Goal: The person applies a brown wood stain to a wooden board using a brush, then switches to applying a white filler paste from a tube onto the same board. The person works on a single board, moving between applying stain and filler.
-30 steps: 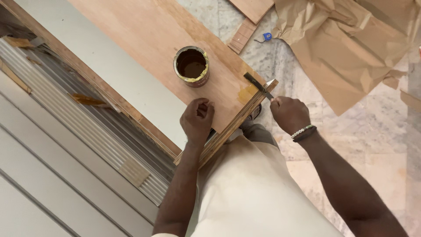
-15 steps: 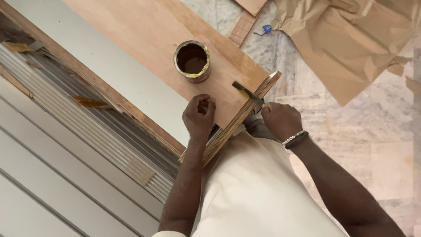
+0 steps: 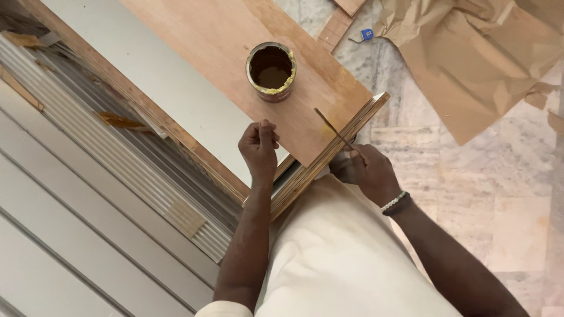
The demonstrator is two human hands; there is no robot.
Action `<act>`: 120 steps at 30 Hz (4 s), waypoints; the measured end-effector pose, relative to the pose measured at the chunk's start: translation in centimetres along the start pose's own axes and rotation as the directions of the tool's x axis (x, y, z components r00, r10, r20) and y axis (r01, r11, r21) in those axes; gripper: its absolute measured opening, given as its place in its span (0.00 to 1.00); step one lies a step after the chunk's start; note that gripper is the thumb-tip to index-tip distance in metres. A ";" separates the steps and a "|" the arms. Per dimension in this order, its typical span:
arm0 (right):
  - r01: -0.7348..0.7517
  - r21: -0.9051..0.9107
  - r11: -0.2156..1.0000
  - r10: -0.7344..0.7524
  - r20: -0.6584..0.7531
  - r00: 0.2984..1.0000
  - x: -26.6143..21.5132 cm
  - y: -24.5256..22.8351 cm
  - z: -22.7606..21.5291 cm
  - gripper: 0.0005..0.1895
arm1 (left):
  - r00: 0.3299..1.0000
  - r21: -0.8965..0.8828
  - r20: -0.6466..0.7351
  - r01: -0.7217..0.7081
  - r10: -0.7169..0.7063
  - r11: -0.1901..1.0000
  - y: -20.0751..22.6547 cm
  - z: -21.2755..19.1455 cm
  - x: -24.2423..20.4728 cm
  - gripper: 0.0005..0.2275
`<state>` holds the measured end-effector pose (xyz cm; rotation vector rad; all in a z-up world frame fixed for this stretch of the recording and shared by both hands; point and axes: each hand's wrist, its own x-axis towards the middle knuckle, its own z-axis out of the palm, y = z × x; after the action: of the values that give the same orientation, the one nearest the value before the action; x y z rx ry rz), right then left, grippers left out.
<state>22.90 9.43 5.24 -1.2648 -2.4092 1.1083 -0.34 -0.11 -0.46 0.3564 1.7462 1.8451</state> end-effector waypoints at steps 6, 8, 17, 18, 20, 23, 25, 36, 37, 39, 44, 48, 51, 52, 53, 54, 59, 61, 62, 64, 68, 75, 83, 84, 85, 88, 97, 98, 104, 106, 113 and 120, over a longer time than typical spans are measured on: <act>0.024 -0.031 0.999 -0.026 -0.077 0.997 -1.2 0.6 1.6 0.13 | 0.983 0.027 0.083 0.162 -0.163 0.987 -0.4 -1.6 1.6 0.14; 0.001 -0.061 0.998 -0.003 -0.037 0.999 -1.3 0.5 1.8 0.13 | 0.975 0.045 0.110 0.190 -0.194 0.981 -0.6 -2.2 2.1 0.14; -0.085 -0.193 0.978 0.131 0.240 0.962 -1.7 -0.7 0.4 0.15 | 0.978 0.109 0.075 0.188 -0.197 0.976 -0.6 -2.2 2.3 0.15; -0.061 -0.138 0.989 0.098 0.280 0.955 -2.0 -0.6 0.1 0.16 | 0.977 0.116 0.070 0.191 -0.200 0.975 -0.5 -2.1 2.4 0.15; -0.137 -0.068 0.988 0.152 0.317 0.936 -1.9 0.0 -0.3 0.17 | 0.979 0.132 0.066 0.185 -0.194 0.974 -0.2 -1.9 2.5 0.16; -0.304 0.025 0.952 0.286 0.278 0.917 -0.6 1.4 -1.0 0.19 | 0.982 0.132 0.059 0.172 -0.181 0.976 0.0 -1.9 2.4 0.17; -0.247 0.153 0.957 0.222 0.163 0.961 0.6 2.1 -1.5 0.22 | 0.982 0.101 0.058 0.171 -0.178 0.980 -0.1 -1.7 2.6 0.17; -0.160 -0.406 0.900 0.229 0.127 0.965 1.3 -0.3 0.0 0.24 | 0.980 0.124 0.069 0.178 -0.188 0.976 0.0 -1.9 2.6 0.18; -0.190 -0.388 0.902 0.266 0.152 0.952 1.3 -0.9 -0.1 0.24 | 0.980 0.117 0.067 0.176 -0.185 0.977 -0.1 -1.9 2.6 0.18; -0.225 -0.365 0.904 0.311 0.198 0.929 1.2 -1.8 -0.3 0.25 | 0.981 0.143 0.066 0.173 -0.184 0.975 -0.1 -1.9 2.6 0.18; -0.127 -0.408 0.904 0.244 0.251 0.937 0.6 -1.8 0.7 0.21 | 0.979 0.137 0.070 0.179 -0.190 0.974 0.2 -2.0 2.5 0.17; -0.030 -0.500 0.866 0.191 0.274 0.943 -0.3 -0.8 1.9 0.19 | 0.978 0.151 0.066 0.186 -0.198 0.971 0.4 -2.1 2.4 0.17; -0.031 -0.474 0.880 0.200 0.309 0.930 -0.9 -0.6 2.4 0.19 | 0.977 0.153 0.065 0.192 -0.204 0.969 0.4 -2.1 2.5 0.18; -0.038 -0.456 0.889 0.201 0.316 0.927 -1.1 -0.5 2.4 0.19 | 0.976 0.149 0.066 0.194 -0.205 0.970 0.3 -2.1 2.5 0.17; 0.039 -0.342 0.939 0.082 0.331 0.940 -1.2 -0.4 2.4 0.20 | 0.977 0.146 0.068 0.190 -0.201 0.971 0.3 -2.1 2.5 0.17; 0.120 -0.224 0.967 -0.040 0.331 0.943 -1.4 -0.3 2.2 0.21 | 0.978 0.143 0.071 0.186 -0.197 0.972 0.2 -2.1 2.5 0.17; -0.257 -0.104 0.961 0.277 0.403 0.872 -0.3 0.5 0.4 0.24 | 0.979 0.169 0.068 0.178 -0.191 0.970 0.0 -2.2 2.4 0.17; -0.307 -0.134 0.942 0.335 0.318 0.887 0.6 0.8 -0.3 0.24 | 0.980 0.146 0.067 0.176 -0.187 0.973 -0.1 -2.2 2.5 0.17; -0.263 -0.144 0.954 0.295 0.303 0.906 0.7 0.8 -0.3 0.24 | 0.980 0.146 0.065 0.175 -0.186 0.974 -0.2 -2.1 2.6 0.17; -0.177 -0.165 0.970 0.218 0.278 0.936 0.6 0.9 0.0 0.23 | 0.980 0.150 0.061 0.178 -0.188 0.973 -0.4 -2.1 2.5 0.17; 0.039 -0.345 0.938 0.041 0.220 0.975 -0.6 0.8 1.8 0.21 | 0.983 0.134 0.070 0.159 -0.170 0.978 -0.6 -2.1 2.5 0.17; 0.182 -0.193 0.964 -0.101 0.366 0.925 -1.4 0.2 2.4 0.20 | 0.984 0.121 0.069 0.156 -0.166 0.980 -0.5 -2.1 2.4 0.17; -0.392 0.020 0.920 0.359 0.363 0.860 0.2 0.7 0.0 0.24 | 0.983 0.126 0.061 0.165 -0.173 0.978 -0.2 -2.0 2.3 0.17; -0.400 0.030 0.916 0.366 0.341 0.866 0.5 0.7 -0.1 0.25 | 0.983 0.126 0.062 0.165 -0.173 0.978 -0.3 -2.0 2.3 0.17; -0.407 0.043 0.912 0.374 0.317 0.872 0.5 0.6 -0.1 0.26 | 0.983 0.127 0.064 0.163 -0.172 0.978 -0.3 -2.0 2.4 0.17; -0.247 -0.073 0.966 0.258 0.266 0.929 0.4 0.5 0.7 0.24 | 0.984 0.129 0.066 0.158 -0.168 0.979 -0.3 -2.0 2.4 0.17; 0.200 -0.001 0.980 -0.188 0.336 0.923 -1.1 1.1 2.6 0.23 | 0.984 0.105 0.059 0.160 -0.166 0.982 -0.6 -2.0 2.3 0.17; 0.042 0.064 0.997 -0.062 0.352 0.934 -1.0 1.3 2.4 0.22 | 0.984 0.100 0.066 0.156 -0.163 0.983 -0.7 -2.0 2.4 0.17; -0.238 0.035 0.971 0.230 0.158 0.960 0.9 2.4 0.1 0.23 | 0.986 0.089 0.066 0.145 -0.151 0.985 -1.1 -2.1 2.4 0.16; -0.112 -0.109 0.988 0.124 0.104 0.987 1.2 2.4 0.2 0.23 | 0.986 0.093 0.067 0.144 -0.150 0.985 -1.1 -2.0 2.5 0.17; 0.027 -0.354 0.935 0.036 0.170 0.985 -0.3 1.1 3.0 0.19 | 0.986 0.113 0.059 0.148 -0.155 0.983 -0.6 -1.9 2.4 0.17; 0.153 0.010 0.988 -0.143 0.410 0.901 -1.5 2.1 2.1 0.24 | 0.983 0.106 0.057 0.170 -0.176 0.980 -0.4 -1.9 2.4 0.17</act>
<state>24.10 7.89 2.51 -0.9015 -2.7660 1.4215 -3.23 -0.36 -1.56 0.2910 1.7708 1.6099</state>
